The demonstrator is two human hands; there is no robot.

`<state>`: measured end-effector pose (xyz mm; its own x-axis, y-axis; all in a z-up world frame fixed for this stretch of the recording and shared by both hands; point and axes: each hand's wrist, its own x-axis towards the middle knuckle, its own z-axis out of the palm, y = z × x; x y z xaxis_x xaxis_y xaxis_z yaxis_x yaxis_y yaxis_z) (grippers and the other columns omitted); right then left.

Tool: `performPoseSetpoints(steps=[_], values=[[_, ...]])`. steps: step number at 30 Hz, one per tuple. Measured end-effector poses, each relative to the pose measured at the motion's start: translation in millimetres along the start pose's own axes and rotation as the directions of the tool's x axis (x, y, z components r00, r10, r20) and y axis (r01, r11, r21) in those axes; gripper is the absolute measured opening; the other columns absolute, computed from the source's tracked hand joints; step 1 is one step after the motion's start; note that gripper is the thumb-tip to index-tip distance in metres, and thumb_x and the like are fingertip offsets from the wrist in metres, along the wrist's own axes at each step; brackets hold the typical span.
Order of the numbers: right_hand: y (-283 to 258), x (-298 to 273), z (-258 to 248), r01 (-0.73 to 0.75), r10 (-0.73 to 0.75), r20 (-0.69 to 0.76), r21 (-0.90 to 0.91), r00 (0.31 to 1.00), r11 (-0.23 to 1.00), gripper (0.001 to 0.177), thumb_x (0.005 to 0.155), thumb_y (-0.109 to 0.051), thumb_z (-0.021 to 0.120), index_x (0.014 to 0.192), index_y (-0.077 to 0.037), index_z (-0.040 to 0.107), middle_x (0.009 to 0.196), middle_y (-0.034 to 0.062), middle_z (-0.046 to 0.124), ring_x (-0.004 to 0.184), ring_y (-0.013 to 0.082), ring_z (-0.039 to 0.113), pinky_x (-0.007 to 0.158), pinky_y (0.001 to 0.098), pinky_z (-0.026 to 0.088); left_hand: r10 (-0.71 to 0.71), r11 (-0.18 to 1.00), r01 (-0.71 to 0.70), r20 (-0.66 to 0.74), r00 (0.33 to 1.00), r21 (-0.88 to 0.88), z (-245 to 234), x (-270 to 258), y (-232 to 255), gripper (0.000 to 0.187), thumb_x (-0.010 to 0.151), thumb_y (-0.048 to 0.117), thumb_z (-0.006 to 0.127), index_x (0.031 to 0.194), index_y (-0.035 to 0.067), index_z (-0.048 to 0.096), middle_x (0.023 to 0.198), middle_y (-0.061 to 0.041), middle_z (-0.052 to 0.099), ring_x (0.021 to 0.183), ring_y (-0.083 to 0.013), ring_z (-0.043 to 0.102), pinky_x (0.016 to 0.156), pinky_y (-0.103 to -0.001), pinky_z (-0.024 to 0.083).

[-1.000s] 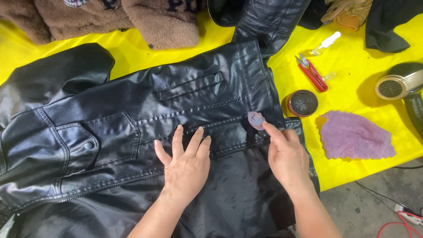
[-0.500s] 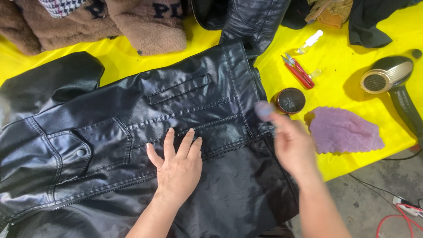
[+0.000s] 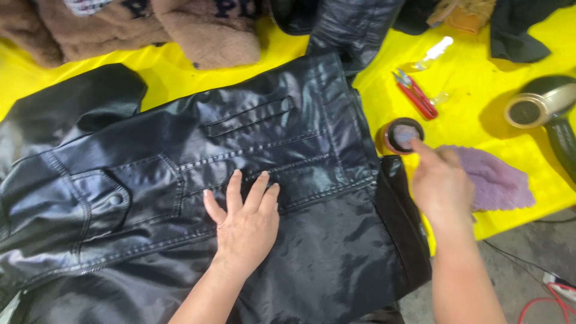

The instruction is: The person cleans a black leather jacket laid on a yellow surface. They use a purple cloth to wipe the jacket's surface, then apply a white substance from a small bottle to a specific area. They continue wiping with the cloth and use a hairdryer to dry the treated spot.

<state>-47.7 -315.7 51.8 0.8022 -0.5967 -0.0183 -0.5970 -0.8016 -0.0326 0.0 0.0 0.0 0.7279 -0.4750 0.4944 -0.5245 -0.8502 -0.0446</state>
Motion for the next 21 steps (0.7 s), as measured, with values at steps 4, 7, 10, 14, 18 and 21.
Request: performPoseSetpoints(steps=[4, 7, 10, 14, 18, 21], values=[[-22.7, -28.0, -14.2, 0.038, -0.029, -0.057, 0.17, 0.998, 0.985, 0.046, 0.104, -0.01, 0.058, 0.148, -0.023, 0.064, 0.126, 0.0201, 0.063, 0.105, 0.0446, 0.064, 0.083, 0.0576, 0.056, -0.014, 1.0, 0.014, -0.035, 0.999, -0.027, 4.8, -2.8, -0.9, 0.026, 0.082, 0.024, 0.077, 0.107, 0.027, 0.073, 0.128, 0.01, 0.068, 0.128, -0.0337, 0.057, 0.096, -0.072, 0.037], [-50.2, -47.5, -7.8, 0.258, -0.254, -0.049, 0.239, 0.966, 0.936, 0.075, 0.097, -0.001, 0.049, 0.154, -0.049, 0.048, 0.094, 0.0137, 0.056, 0.079, 0.0332, 0.058, 0.067, 0.0477, 0.053, -0.02, 0.999, 0.018, -0.074, 0.997, -0.032, 5.7, -1.9, -1.5, 0.024, 0.083, 0.017, 0.075, 0.104, 0.027, 0.07, 0.124, 0.011, 0.069, 0.125, -0.0338, 0.06, 0.097, -0.071, 0.037], [-74.3, -63.6, 9.7, 0.303, -0.326, 0.089, 0.205, 0.941, 0.931, 0.065, 0.091, -0.01, 0.056, 0.149, -0.041, 0.054, 0.105, 0.0106, 0.058, 0.073, 0.0322, 0.062, 0.059, 0.0473, 0.055, -0.018, 0.999, 0.016, -0.033, 0.999, -0.04, 8.0, -5.4, -1.0, 0.026, 0.083, 0.021, 0.074, 0.108, 0.026, 0.071, 0.129, 0.009, 0.067, 0.127, -0.0353, 0.057, 0.096, -0.073, 0.037], [-82.9, -65.6, 59.8, 0.535, -0.471, -0.351, 0.112, 0.81, 0.837, 0.044, 0.095, -0.021, 0.055, 0.131, -0.044, 0.066, 0.092, 0.0007, 0.06, 0.074, 0.0261, 0.07, 0.064, 0.0343, 0.057, -0.046, 0.989, 0.065, 0.138, 0.989, -0.133, 12.6, -9.5, 0.8, 0.027, 0.091, 0.016, 0.066, 0.116, 0.024, 0.07, 0.127, -0.001, 0.062, 0.14, -0.0378, 0.038, 0.103, -0.08, 0.008], [-81.5, -55.8, 48.6, 0.481, -0.432, -0.384, 0.036, 0.816, 0.876, 0.041, 0.097, -0.023, 0.059, 0.131, -0.043, 0.069, 0.093, 0.0004, 0.06, 0.074, 0.0243, 0.069, 0.062, 0.0344, 0.057, -0.038, 0.993, 0.053, 0.138, 0.99, -0.109, 9.5, -9.0, 0.7, 0.026, 0.091, 0.018, 0.066, 0.116, 0.025, 0.07, 0.127, -0.001, 0.062, 0.141, -0.0372, 0.037, 0.104, -0.08, 0.006], [-84.7, -65.2, 36.9, 0.485, -0.419, -0.365, 0.11, 0.831, 0.867, 0.041, 0.096, -0.025, 0.056, 0.131, -0.044, 0.068, 0.092, -0.0015, 0.06, 0.076, 0.0256, 0.069, 0.062, 0.037, 0.057, -0.034, 0.992, 0.05, 0.146, 0.989, -0.114, 14.5, -12.0, 0.4, 0.027, 0.091, 0.02, 0.066, 0.117, 0.024, 0.069, 0.128, -0.002, 0.06, 0.142, -0.0383, 0.035, 0.104, -0.08, 0.006]])
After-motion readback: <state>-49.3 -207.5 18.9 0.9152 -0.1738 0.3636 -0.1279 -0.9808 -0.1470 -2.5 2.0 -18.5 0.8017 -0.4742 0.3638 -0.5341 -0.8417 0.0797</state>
